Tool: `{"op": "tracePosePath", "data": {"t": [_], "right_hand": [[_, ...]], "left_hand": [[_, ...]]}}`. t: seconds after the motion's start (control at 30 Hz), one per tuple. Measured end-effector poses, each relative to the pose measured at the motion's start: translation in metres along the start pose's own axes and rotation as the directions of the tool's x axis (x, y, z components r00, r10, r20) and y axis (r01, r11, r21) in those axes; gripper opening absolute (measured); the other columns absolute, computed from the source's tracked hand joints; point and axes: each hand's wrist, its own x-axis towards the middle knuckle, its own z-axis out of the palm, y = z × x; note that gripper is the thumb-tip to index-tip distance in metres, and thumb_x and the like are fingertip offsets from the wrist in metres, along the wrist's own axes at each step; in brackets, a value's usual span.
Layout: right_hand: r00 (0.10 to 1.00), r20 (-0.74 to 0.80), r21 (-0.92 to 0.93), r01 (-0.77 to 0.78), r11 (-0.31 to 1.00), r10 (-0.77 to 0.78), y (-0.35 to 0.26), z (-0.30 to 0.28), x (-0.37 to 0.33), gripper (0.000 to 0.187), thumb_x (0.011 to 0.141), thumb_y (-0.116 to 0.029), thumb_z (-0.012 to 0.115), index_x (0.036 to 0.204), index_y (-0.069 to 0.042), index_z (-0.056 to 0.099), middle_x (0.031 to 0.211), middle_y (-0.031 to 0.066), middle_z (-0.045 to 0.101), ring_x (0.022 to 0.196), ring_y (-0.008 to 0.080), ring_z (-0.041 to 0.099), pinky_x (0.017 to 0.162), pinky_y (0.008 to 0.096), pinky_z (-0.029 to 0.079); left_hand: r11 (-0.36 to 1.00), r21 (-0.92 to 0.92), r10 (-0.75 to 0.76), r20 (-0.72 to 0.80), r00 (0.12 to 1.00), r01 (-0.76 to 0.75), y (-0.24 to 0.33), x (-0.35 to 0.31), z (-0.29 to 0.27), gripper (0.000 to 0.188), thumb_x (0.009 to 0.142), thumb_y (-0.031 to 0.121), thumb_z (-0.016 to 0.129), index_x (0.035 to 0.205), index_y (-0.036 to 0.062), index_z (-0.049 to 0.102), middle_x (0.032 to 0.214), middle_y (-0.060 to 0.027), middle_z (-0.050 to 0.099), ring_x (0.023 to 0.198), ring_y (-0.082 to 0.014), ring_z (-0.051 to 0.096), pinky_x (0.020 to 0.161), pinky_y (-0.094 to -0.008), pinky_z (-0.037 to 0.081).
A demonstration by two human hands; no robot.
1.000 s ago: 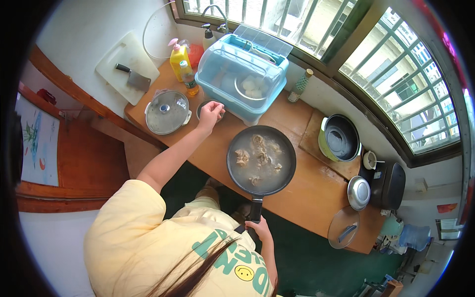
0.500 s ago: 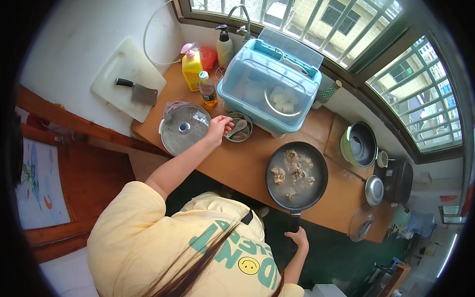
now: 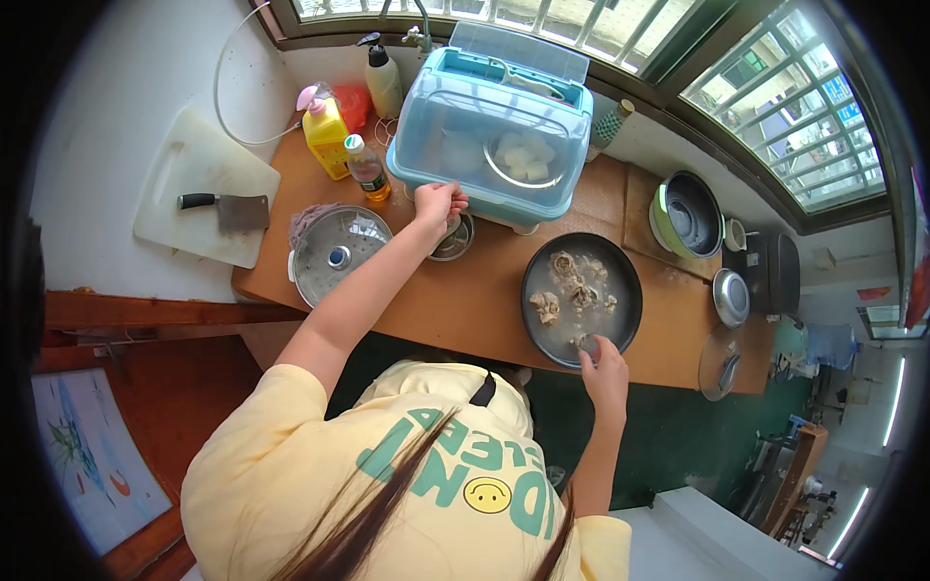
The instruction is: The person fills a pot with water from a tap and returns to the kitchen counter. They then use a ladle to transfer pieces of meat from a frying pan into the pot of water.
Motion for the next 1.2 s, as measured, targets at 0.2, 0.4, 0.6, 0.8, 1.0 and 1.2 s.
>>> {"op": "tracePosePath", "data": {"t": [0.2,0.4,0.6,0.8,1.0,1.2], "right_hand": [[0.913,0.215,-0.012,0.357,0.934,-0.346,-0.080,0.061,0.037,0.033,0.075,-0.020,0.061,0.102,-0.002,0.055,0.091,0.0135,0.059,0.084,0.0273,0.058,0.074,0.0360,0.046],[0.792,0.287,0.047,0.550,0.834,-0.538,-0.113,0.089,0.056,0.032,0.073,-0.015,0.059,0.101,0.000,0.052,0.091,0.0152,0.057,0.086,0.0310,0.056,0.075,0.0384,0.045],[0.690,-0.176,-0.054,0.705,0.707,-0.702,-0.158,0.113,0.128,0.027,0.072,-0.003,0.054,0.098,0.002,0.052,0.077,0.0119,0.052,0.076,0.0268,0.056,0.065,0.0338,0.047],[0.928,-0.101,0.758,0.305,0.577,-0.358,-0.232,0.159,0.264,0.011,0.078,-0.015,0.053,0.079,-0.007,0.060,0.076,0.0061,0.063,0.074,0.0226,0.061,0.062,0.0314,0.048],[0.921,0.061,0.247,0.358,0.900,-0.384,-0.296,0.144,0.309,0.022,0.086,-0.022,0.045,0.091,-0.009,0.062,0.083,0.0060,0.064,0.072,0.0155,0.061,0.061,0.0257,0.049],[0.941,0.000,0.995,0.033,0.091,-0.339,-0.272,0.186,0.315,0.019,0.086,-0.014,0.043,0.089,-0.006,0.060,0.084,0.0127,0.063,0.072,0.0234,0.062,0.060,0.0264,0.050]], "left_hand": [[0.995,-0.097,-0.037,-0.236,0.971,0.014,0.001,0.006,0.006,0.024,0.078,0.013,0.064,0.078,-0.0031,0.047,0.067,-0.0121,0.057,0.047,-0.0164,0.056,0.038,-0.0227,0.043],[0.941,-0.325,-0.155,-0.173,0.973,0.092,-0.001,0.007,0.001,0.012,0.078,0.001,0.058,0.079,-0.0013,0.047,0.068,-0.0100,0.057,0.055,-0.0159,0.058,0.044,-0.0214,0.046],[0.916,-0.377,-0.096,0.133,0.986,0.140,0.073,-0.064,0.003,0.013,0.079,0.010,0.060,0.081,0.0041,0.049,0.072,-0.0077,0.059,0.058,-0.0128,0.058,0.051,-0.0205,0.047],[0.981,-0.175,-0.009,0.375,0.927,0.080,0.155,-0.072,0.021,0.022,0.079,0.019,0.064,0.084,0.0056,0.047,0.076,-0.0108,0.060,0.062,-0.0135,0.059,0.051,-0.0200,0.048],[1.000,0.022,0.012,0.397,0.918,-0.023,0.193,-0.064,0.023,0.023,0.080,0.024,0.063,0.082,0.0036,0.053,0.074,-0.0094,0.062,0.061,-0.0121,0.060,0.052,-0.0189,0.048],[0.998,0.055,0.015,0.440,0.898,-0.044,0.196,-0.058,0.031,0.023,0.080,0.026,0.063,0.080,0.0036,0.056,0.072,-0.0083,0.062,0.060,-0.0118,0.060,0.053,-0.0191,0.048]]}}
